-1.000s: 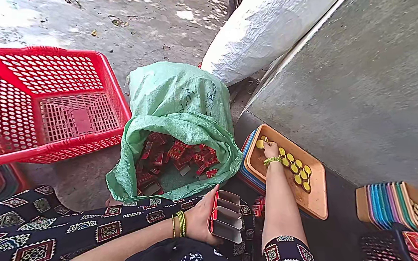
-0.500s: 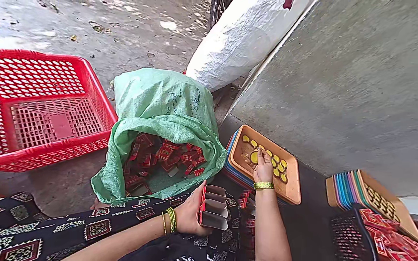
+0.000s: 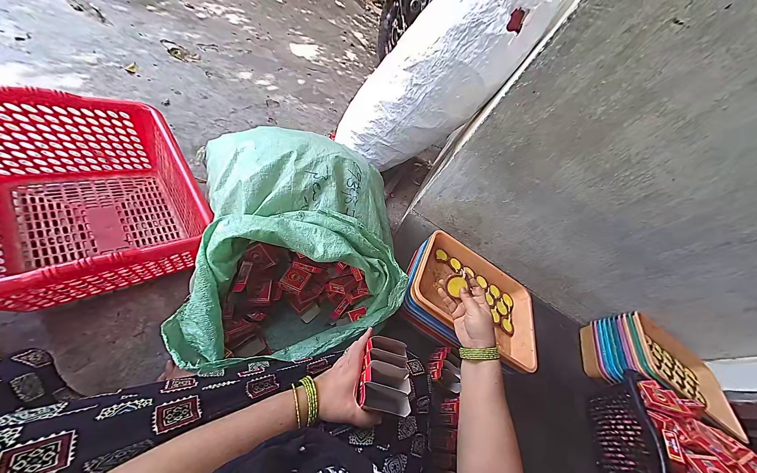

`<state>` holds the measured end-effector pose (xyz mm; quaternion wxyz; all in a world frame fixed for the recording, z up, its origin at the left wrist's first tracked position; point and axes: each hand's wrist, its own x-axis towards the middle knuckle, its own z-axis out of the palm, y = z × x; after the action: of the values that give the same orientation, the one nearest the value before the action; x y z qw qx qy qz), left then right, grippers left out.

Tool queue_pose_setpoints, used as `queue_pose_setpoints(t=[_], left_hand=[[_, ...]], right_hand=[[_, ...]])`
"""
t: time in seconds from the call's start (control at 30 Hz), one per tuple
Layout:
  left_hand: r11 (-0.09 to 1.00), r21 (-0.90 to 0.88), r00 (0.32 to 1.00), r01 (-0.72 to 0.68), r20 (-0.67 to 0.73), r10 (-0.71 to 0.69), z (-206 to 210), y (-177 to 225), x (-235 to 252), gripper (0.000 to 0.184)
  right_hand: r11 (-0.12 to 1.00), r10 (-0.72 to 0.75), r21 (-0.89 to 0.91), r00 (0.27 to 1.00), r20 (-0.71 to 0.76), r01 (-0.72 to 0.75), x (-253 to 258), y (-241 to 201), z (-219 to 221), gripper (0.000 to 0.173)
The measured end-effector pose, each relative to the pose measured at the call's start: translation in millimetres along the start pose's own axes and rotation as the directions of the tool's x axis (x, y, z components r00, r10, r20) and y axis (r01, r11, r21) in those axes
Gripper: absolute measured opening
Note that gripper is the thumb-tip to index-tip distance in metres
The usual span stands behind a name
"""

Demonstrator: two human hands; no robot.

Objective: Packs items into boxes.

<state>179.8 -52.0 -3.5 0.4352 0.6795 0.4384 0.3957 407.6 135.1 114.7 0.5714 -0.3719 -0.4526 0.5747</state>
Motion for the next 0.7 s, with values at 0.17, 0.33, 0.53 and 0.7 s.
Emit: queue_pose_setpoints(t=[0.17,0.33,0.53,0.7], left_hand=[[1.0,-0.006,1.0,0.019,0.0,-0.019,-0.3,0.3,-0.1,0.158],[1.0,-0.003,1.0,-0.004,-0.009,0.004,0.7,-1.6,1.4,0.158],[1.0,-0.005,1.0,-0.023,-0.016,0.023,0.4,-0.2,0.8,0.157],[0.999,0.016,0.999,-0.043,-0.023,0.044,1.4,-0.7,0.4,0.157]], right_hand=[[0.998,0.011,0.065,0.995,0.098,-0.017,-7.2,2.1,-0.4,0.089],[0.995,0.052,0.077,0.992,0.114,-0.061,-24.7,-4.7,7.2,0.062],[0.876,-0.008,-0.451,0.94,0.341,0.171,-86.9,-33.5,26.9,0.041],[0.727,-0.12,-0.494,0.797,0.592,0.477,-132.2,-42.1,40.5,0.023]])
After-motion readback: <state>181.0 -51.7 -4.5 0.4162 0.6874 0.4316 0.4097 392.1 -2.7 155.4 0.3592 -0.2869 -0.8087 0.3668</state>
